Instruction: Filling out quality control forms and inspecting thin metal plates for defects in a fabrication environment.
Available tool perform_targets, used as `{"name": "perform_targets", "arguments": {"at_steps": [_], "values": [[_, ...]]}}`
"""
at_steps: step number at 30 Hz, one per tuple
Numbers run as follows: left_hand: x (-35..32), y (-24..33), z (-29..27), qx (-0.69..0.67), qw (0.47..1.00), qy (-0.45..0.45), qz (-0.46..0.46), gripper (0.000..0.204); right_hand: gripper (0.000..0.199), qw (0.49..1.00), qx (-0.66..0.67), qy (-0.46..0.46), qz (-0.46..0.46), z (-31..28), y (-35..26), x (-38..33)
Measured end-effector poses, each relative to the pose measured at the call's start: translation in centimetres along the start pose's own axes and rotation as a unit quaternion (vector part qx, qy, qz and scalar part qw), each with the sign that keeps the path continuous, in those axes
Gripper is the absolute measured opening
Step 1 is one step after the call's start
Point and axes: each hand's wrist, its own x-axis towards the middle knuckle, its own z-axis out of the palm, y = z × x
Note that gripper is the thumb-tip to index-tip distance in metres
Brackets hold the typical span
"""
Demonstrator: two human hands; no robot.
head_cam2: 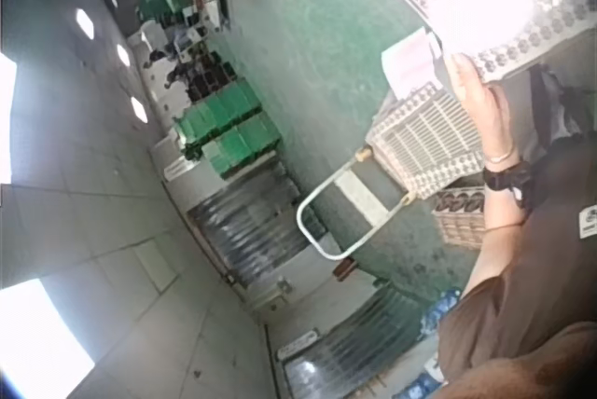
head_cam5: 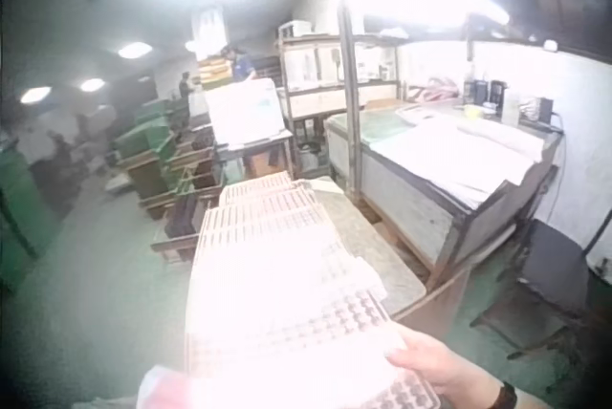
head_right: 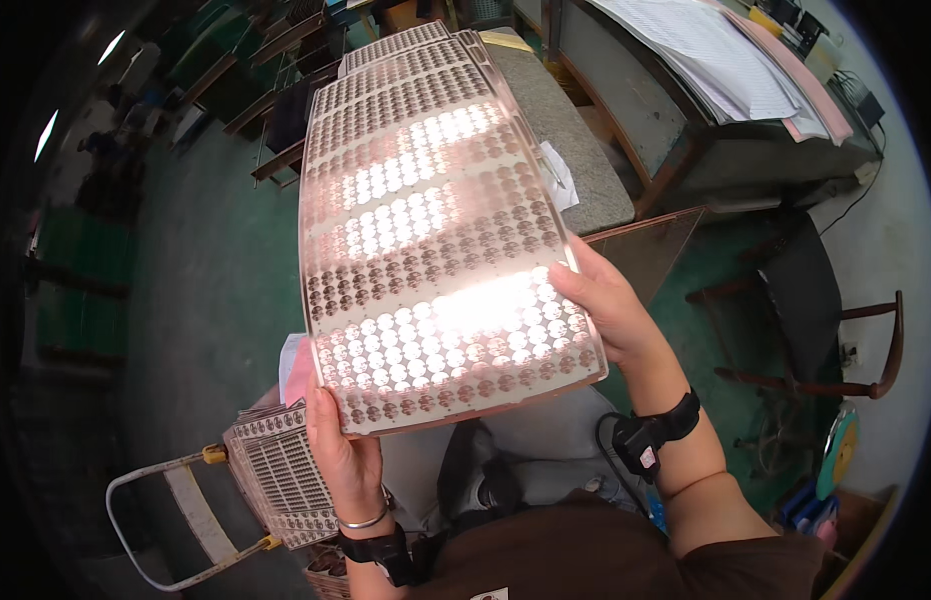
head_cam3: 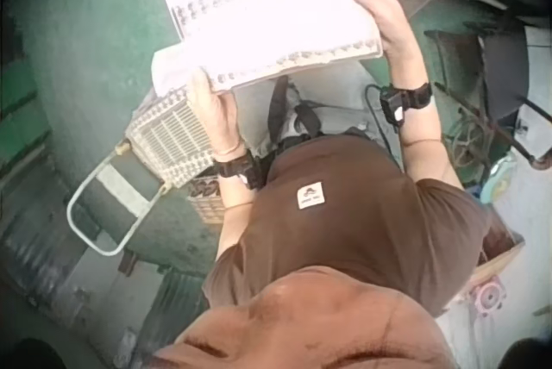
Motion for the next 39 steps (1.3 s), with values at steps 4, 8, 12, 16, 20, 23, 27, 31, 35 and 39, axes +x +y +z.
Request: {"name": "perform_targets", "arguments": {"at_steps": [4, 8, 12, 16, 20, 23, 27, 31, 35, 39], "values": [[-0.5, -0.1, -1.5, 0.006, 1.0, 0.003, 0.003, 0.038, 0.058, 1.0, -0.021, -0.023, -0.003, 1.0, 0.3, -0.3], [-0.8, -0.1, -1.4, 0.009, 1.0, 0.022, 0.016, 0.038, 0.053, 0.998, -0.055, -0.028, -0.009, 0.8, 0.9, -0.3], [-0.9, -0.2, -1.5, 0.025, 0.999, 0.022, 0.023, 0.041, 0.042, 0.997, -0.07, -0.031, -0.004, 0.8, 1.3, -0.4], [-0.9, 0.0, -2.3, -0.008, 1.0, 0.011, 0.025, 0.042, 0.042, 0.996, -0.078, -0.035, -0.025, 1.4, 1.7, -0.4], [-1.8, -0.3, -2.8, -0.211, 0.977, -0.003, 0.035, 0.042, 0.062, 0.998, 0.033, -0.044, -0.02, 3.5, 3.1, -0.2], [-3.2, -1.8, -0.6, -0.247, 0.969, -0.021, 0.006, 0.043, 0.06, 0.994, 0.078, -0.069, -0.017, 5.1, 4.8, -0.4], [-3.2, -1.5, -2.1, -0.23, 0.972, -0.033, -0.042, 0.045, 0.043, 0.988, 0.101, -0.092, 0.068, 4.8, 6.0, -1.1], [-3.3, 0.2, -6.5, -0.189, 0.982, 0.001, -0.022, 0.046, 0.035, 0.992, 0.107, -0.062, -0.024, 3.8, 3.4, 1.5], [-3.7, 1.0, -9.9, -0.19, 0.98, 0.062, -0.007, 0.033, 0.04, 0.979, 0.108, 0.013, -0.173, 0.5, -0.7, 3.4], [-3.9, 1.0, -12.9, -0.201, 0.972, 0.123, 0.003, 0.024, 0.04, 0.96, 0.143, 0.075, -0.231, -4.4, -2.8, 2.9]]}}
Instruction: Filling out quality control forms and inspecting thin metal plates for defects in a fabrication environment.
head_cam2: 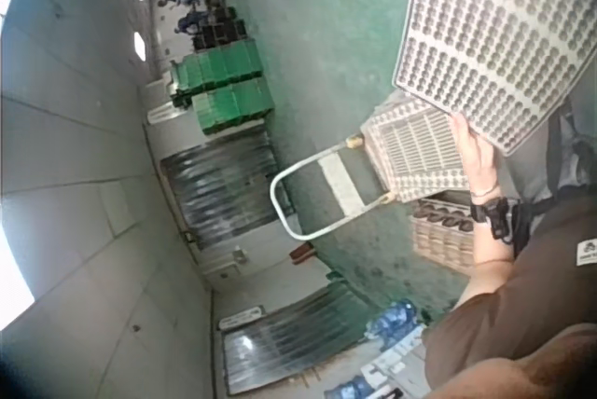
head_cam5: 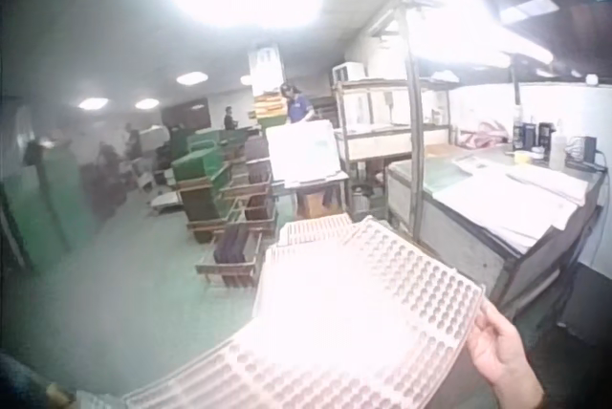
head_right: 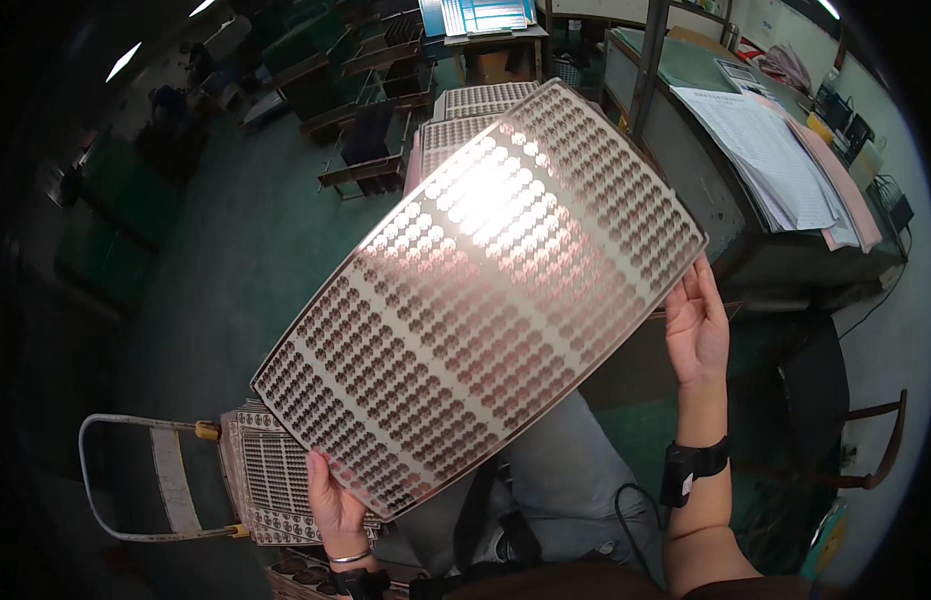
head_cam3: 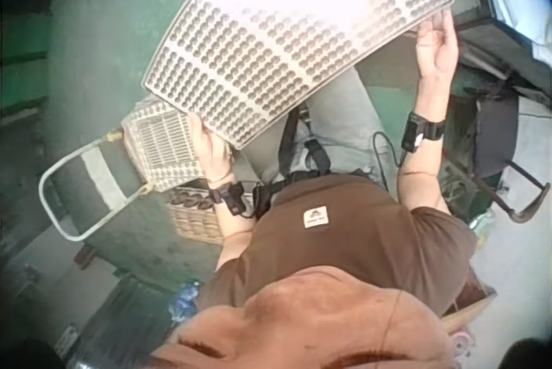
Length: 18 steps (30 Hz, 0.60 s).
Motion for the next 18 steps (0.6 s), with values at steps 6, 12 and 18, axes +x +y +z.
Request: {"name": "perform_targets", "arguments": {"at_steps": [6, 12, 18], "values": [[1.1, 1.7, -2.2, 0.114, 0.989, 0.05, 0.076, 0.02, 0.038, 0.982, -0.186, 0.015, 0.027, -0.4, -2.3, -0.4], [0.7, 2.3, -0.4, 0.211, 0.947, 0.19, 0.151, 0.01, 0.04, 0.932, -0.354, -0.018, 0.076, -1.7, -2.1, -0.3], [3.3, 6.7, -0.7, 0.352, 0.917, 0.09, 0.165, 0.022, 0.048, 0.914, -0.338, -0.145, 0.171, -1.4, -0.8, 0.6]]}}
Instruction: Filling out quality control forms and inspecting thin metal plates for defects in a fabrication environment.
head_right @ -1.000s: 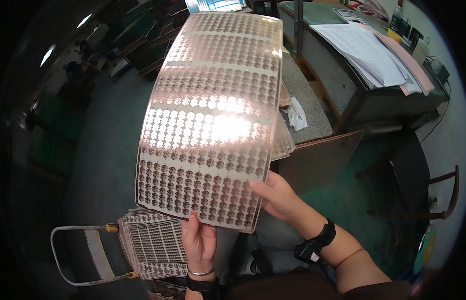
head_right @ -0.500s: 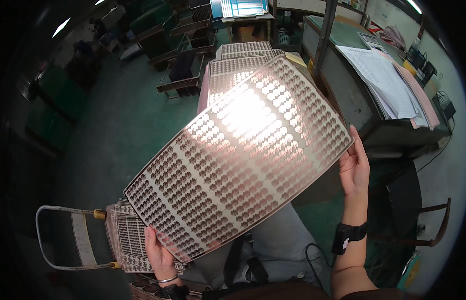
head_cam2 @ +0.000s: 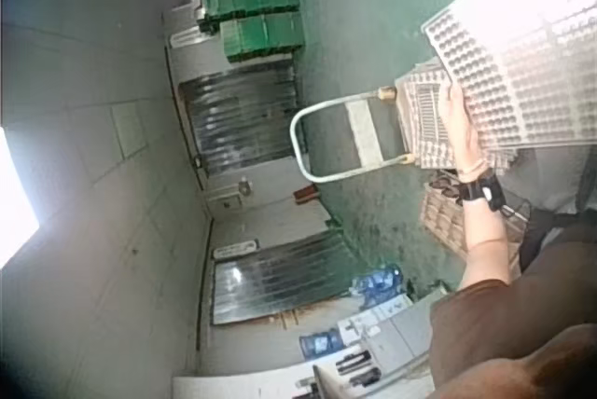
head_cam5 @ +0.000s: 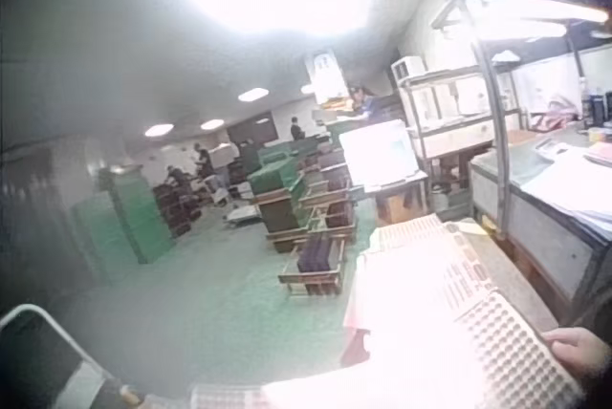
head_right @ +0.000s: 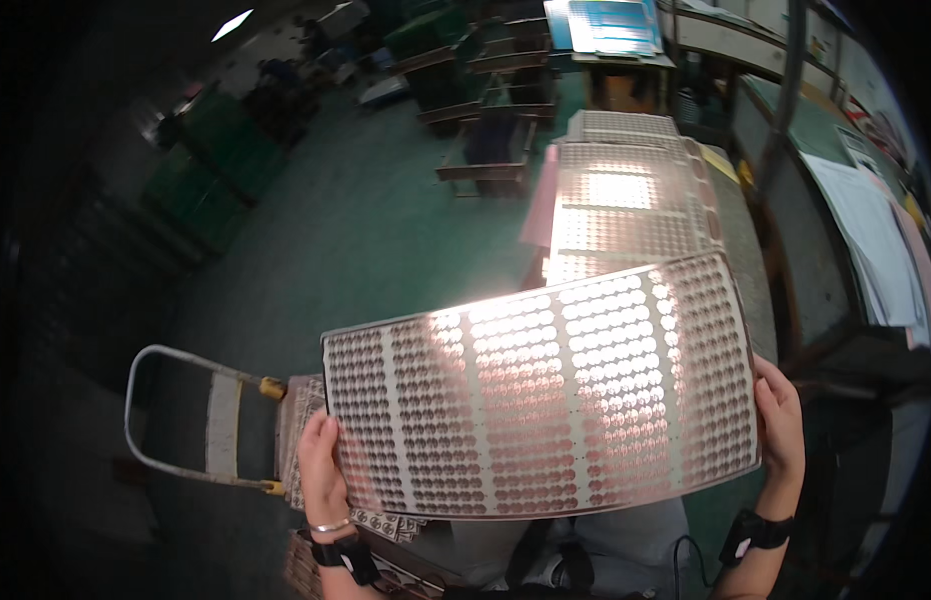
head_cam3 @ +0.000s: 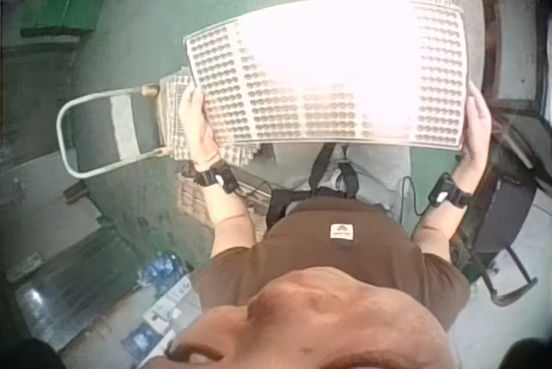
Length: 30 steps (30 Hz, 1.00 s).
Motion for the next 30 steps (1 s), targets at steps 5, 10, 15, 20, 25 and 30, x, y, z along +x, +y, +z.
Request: {"name": "perform_targets", "arguments": {"at_steps": [5, 10, 15, 20, 25, 30], "values": [[5.7, 13.1, -0.3, 0.084, 0.984, 0.038, 0.153, 0.029, 0.043, 0.991, 0.104, -0.08, -0.007, 6.3, 1.3, 1.6], [3.7, 12.2, -2.5, 0.002, 0.989, 0.042, 0.138, 0.03, 0.037, 0.991, 0.104, -0.029, -0.074, 7.0, 2.3, 3.2], [0.4, 6.3, -2.1, -0.066, 0.997, -0.007, 0.04, 0.03, 0.039, 0.996, 0.047, 0.047, -0.054, 4.6, 1.0, 1.6], [-0.8, 2.3, -2.1, -0.063, 0.998, 0.023, -0.012, 0.029, 0.04, 0.998, 0.049, 0.046, -0.018, 4.4, -1.3, -0.4], [-0.3, 0.2, -2.5, 0.091, 0.991, 0.095, -0.039, 0.036, 0.044, 0.995, 0.087, 0.042, -0.001, 3.8, -1.3, -1.8], [-0.6, -0.3, -1.5, 0.16, 0.981, 0.093, -0.062, 0.038, 0.041, 0.995, 0.086, 0.041, 0.021, 4.1, -1.9, -2.3]]}}
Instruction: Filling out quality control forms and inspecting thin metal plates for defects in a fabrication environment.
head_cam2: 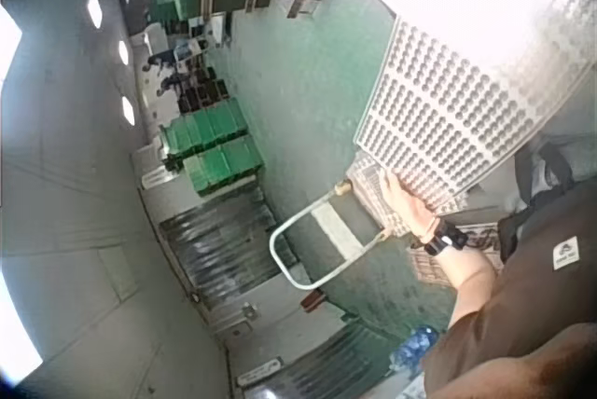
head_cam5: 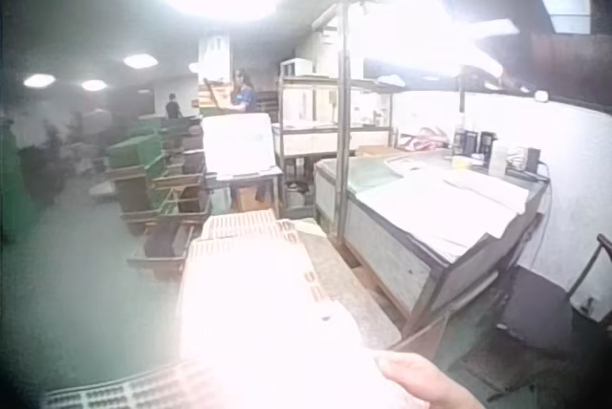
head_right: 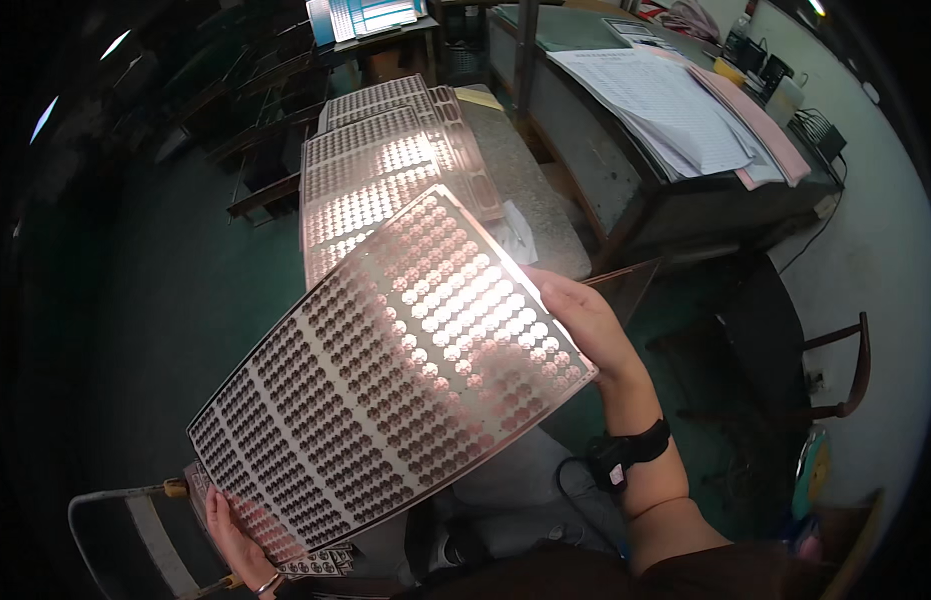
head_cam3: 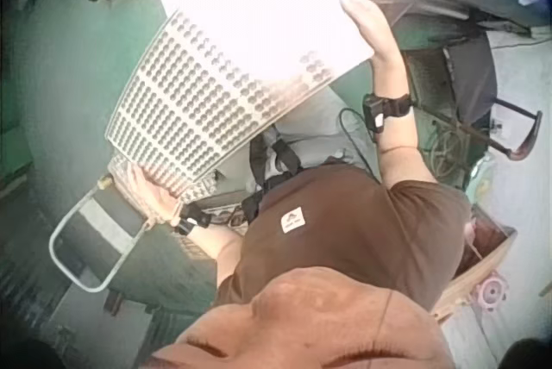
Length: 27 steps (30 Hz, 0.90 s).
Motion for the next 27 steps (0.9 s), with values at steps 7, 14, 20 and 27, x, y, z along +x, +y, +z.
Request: {"name": "perform_targets", "arguments": {"at_steps": [7, 14, 20, 27], "values": [[-6.5, 6.8, 4.1, 0.188, 0.981, -0.008, 0.043, 0.043, 0.04, 1.0, -0.028, -0.006, -0.006, 0.1, -0.3, 0.1], [-8.5, 8.4, 5.8, 0.159, 0.983, -0.014, 0.086, 0.047, 0.04, 0.995, -0.072, -0.043, -0.045, 0.3, -0.4, 0.1], [-6.6, 4.4, 4.2, 0.163, 0.967, 0.006, 0.197, 0.043, 0.038, 0.997, -0.031, -0.042, -0.051, 0.3, 0.0, -1.5], [-4.0, 2.6, 0.5, -0.097, 0.989, 0.04, 0.105, 0.048, 0.033, 0.991, -0.068, -0.02, -0.113, -0.2, 0.1, -1.1]]}}
